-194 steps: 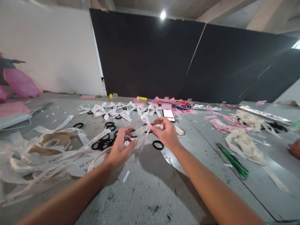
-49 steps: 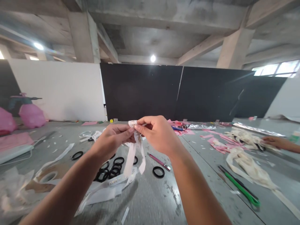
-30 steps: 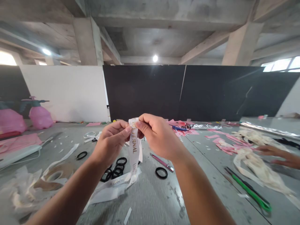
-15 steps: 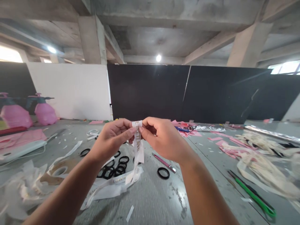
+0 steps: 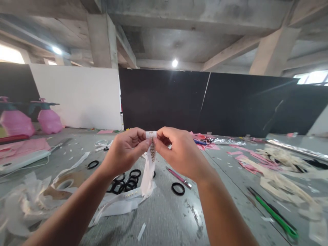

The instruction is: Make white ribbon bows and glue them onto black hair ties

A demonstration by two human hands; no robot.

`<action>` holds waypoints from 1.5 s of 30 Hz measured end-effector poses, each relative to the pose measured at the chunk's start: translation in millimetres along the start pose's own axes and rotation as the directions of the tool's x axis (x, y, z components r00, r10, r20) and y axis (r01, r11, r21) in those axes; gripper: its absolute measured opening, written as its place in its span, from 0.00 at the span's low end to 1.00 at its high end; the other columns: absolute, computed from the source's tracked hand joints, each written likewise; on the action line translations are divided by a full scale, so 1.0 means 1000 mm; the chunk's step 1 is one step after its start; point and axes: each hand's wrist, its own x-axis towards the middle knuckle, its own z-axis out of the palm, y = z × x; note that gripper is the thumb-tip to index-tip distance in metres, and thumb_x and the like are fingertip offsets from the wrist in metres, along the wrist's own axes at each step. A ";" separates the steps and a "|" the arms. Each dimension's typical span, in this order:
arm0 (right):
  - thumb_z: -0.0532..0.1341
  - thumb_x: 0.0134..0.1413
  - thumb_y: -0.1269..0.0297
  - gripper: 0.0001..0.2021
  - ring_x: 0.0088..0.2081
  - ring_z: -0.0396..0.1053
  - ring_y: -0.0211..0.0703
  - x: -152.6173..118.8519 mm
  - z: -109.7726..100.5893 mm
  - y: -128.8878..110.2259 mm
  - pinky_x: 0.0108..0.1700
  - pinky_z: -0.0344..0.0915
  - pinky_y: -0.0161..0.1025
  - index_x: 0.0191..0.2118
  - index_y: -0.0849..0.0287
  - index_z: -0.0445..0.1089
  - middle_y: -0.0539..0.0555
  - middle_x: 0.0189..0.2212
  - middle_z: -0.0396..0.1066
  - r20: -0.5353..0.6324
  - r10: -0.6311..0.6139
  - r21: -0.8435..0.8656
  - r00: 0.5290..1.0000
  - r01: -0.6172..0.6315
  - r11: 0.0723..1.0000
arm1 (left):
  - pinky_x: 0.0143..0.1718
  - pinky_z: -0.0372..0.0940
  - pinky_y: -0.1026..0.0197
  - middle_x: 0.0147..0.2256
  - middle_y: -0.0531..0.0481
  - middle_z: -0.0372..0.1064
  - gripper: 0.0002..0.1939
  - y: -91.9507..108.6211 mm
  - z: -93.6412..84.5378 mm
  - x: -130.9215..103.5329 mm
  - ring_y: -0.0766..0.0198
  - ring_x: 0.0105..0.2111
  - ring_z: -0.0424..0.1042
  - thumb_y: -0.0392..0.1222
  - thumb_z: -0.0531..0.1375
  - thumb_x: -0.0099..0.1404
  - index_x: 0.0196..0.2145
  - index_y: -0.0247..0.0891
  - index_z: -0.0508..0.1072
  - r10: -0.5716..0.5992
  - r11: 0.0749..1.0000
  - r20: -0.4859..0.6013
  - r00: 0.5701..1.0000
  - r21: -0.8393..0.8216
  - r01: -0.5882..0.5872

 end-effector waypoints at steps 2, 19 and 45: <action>0.58 0.60 0.62 0.10 0.22 0.56 0.34 0.000 0.000 -0.001 0.24 0.53 0.35 0.29 0.58 0.69 0.47 0.21 0.64 -0.005 -0.009 -0.002 1.000 0.009 1.000 | 0.25 0.59 0.64 0.25 0.51 0.67 0.07 0.000 -0.001 0.000 0.68 0.25 0.64 0.41 0.60 0.63 0.29 0.36 0.71 -0.019 0.999 0.005 1.000 -0.033 0.019; 0.60 0.60 0.64 0.07 0.31 0.70 0.39 -0.003 -0.001 -0.005 0.29 0.64 0.36 0.40 0.53 0.77 0.51 0.31 0.74 -0.037 -0.066 0.243 0.997 0.074 0.967 | 0.32 0.65 0.63 0.28 0.49 0.69 0.06 0.003 -0.001 0.002 0.67 0.27 0.68 0.39 0.63 0.62 0.30 0.34 0.74 -0.185 0.478 0.457 0.870 -0.732 0.486; 0.59 0.60 0.74 0.06 0.33 0.70 0.39 -0.002 0.000 -0.005 0.35 0.65 0.38 0.38 0.61 0.73 0.54 0.33 0.73 -0.123 -0.400 -0.206 0.908 0.371 0.906 | 0.26 0.56 0.65 0.23 0.51 0.65 0.08 -0.003 -0.004 0.004 0.69 0.23 0.63 0.41 0.62 0.63 0.29 0.33 0.70 -0.258 0.602 0.399 0.880 -0.646 0.470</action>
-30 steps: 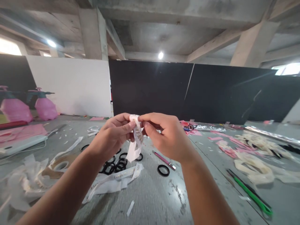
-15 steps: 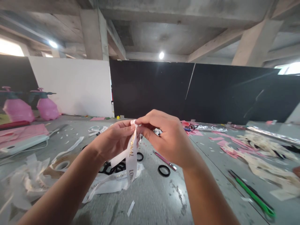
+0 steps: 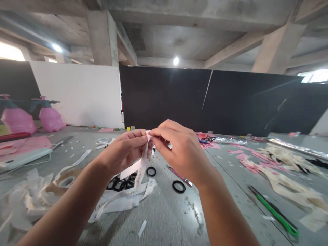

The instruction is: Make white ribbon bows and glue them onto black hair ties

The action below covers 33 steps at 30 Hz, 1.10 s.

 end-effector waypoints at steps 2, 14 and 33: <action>0.59 0.61 0.74 0.06 0.33 0.70 0.39 0.000 0.000 0.000 0.34 0.65 0.38 0.37 0.60 0.74 0.54 0.32 0.73 0.000 0.007 0.007 1.000 -0.007 1.000 | 0.27 0.57 0.64 0.24 0.51 0.66 0.07 -0.001 0.000 0.000 0.69 0.23 0.64 0.39 0.62 0.62 0.30 0.33 0.70 0.005 1.000 0.007 1.000 -0.029 -0.005; 0.65 0.55 0.58 0.09 0.24 0.65 0.35 0.001 0.011 0.011 0.24 0.59 0.34 0.33 0.60 0.73 0.49 0.23 0.69 0.187 0.439 0.340 0.879 -0.477 0.810 | 0.32 0.62 0.64 0.27 0.51 0.68 0.03 -0.006 0.004 0.004 0.70 0.28 0.67 0.33 0.62 0.61 0.31 0.33 0.70 0.206 0.926 -0.165 0.964 0.353 -0.137; 0.65 0.50 0.67 0.06 0.23 0.72 0.43 -0.004 0.016 0.063 0.25 0.69 0.42 0.31 0.55 0.66 0.52 0.24 0.73 -0.341 0.673 0.467 0.656 -0.503 0.727 | 0.29 0.58 0.62 0.26 0.51 0.68 0.09 -0.009 -0.009 0.003 0.66 0.26 0.64 0.44 0.61 0.64 0.31 0.36 0.74 -0.219 0.841 0.185 0.958 0.534 0.089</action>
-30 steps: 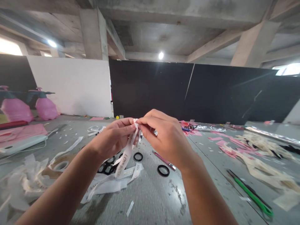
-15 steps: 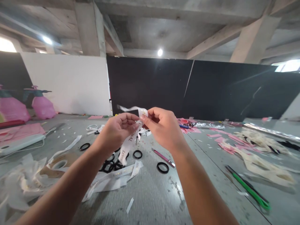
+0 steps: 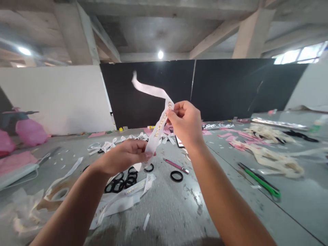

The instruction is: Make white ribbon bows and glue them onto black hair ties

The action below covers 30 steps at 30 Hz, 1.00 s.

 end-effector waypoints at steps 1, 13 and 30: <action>0.65 0.49 0.68 0.08 0.22 0.72 0.44 0.004 -0.004 0.003 0.25 0.69 0.42 0.31 0.55 0.64 0.51 0.23 0.73 -0.028 0.000 -0.035 1.000 -0.001 0.999 | 0.29 0.58 0.62 0.26 0.51 0.67 0.10 0.001 0.000 0.000 0.67 0.26 0.64 0.45 0.60 0.64 0.30 0.36 0.74 -0.003 1.000 0.002 1.000 0.010 0.003; 0.61 0.47 0.77 0.22 0.49 0.70 0.48 -0.017 -0.014 -0.034 0.49 0.68 0.46 0.50 0.54 0.72 0.55 0.49 0.71 0.633 -0.337 -0.222 0.697 0.580 0.783 | 0.28 0.56 0.64 0.21 0.54 0.65 0.14 0.008 0.002 0.000 0.68 0.23 0.62 0.48 0.61 0.63 0.25 0.36 0.72 0.027 0.999 -0.287 0.957 0.024 -0.021; 0.52 0.60 0.80 0.20 0.49 0.73 0.44 -0.027 0.006 -0.028 0.50 0.69 0.46 0.47 0.55 0.77 0.56 0.48 0.75 0.584 -0.424 -0.145 0.693 0.603 0.785 | 0.32 0.60 0.62 0.26 0.49 0.70 0.12 0.011 -0.006 -0.010 0.66 0.28 0.66 0.45 0.62 0.63 0.27 0.35 0.76 0.098 0.974 -0.178 0.979 -0.186 -0.131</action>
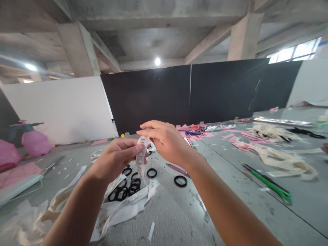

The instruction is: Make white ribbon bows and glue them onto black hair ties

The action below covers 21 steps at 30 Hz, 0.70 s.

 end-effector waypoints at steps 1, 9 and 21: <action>0.53 0.60 0.79 0.19 0.47 0.73 0.43 0.000 0.002 -0.001 0.47 0.69 0.44 0.47 0.55 0.77 0.56 0.46 0.75 -0.013 0.007 0.018 1.000 -0.006 1.000 | 0.33 0.60 0.62 0.27 0.49 0.70 0.11 0.000 0.000 0.000 0.65 0.28 0.66 0.45 0.62 0.63 0.28 0.35 0.76 0.014 1.000 -0.008 1.000 -0.019 -0.014; 0.59 0.62 0.70 0.11 0.36 0.71 0.40 0.005 0.009 -0.014 0.39 0.66 0.39 0.45 0.54 0.77 0.52 0.34 0.75 -0.063 0.204 0.255 0.977 -0.182 0.950 | 0.30 0.58 0.62 0.24 0.53 0.65 0.10 -0.004 0.007 0.007 0.68 0.24 0.59 0.45 0.62 0.63 0.33 0.37 0.79 0.159 0.971 -0.242 0.957 -0.135 -0.195; 0.55 0.64 0.61 0.14 0.29 0.67 0.38 0.002 0.037 -0.007 0.29 0.63 0.36 0.47 0.58 0.75 0.54 0.34 0.73 0.038 0.467 0.543 0.884 -0.410 0.732 | 0.37 0.64 0.60 0.34 0.48 0.74 0.10 -0.016 0.009 0.014 0.63 0.32 0.69 0.43 0.61 0.64 0.42 0.39 0.78 0.291 0.956 -0.491 0.821 0.178 -0.232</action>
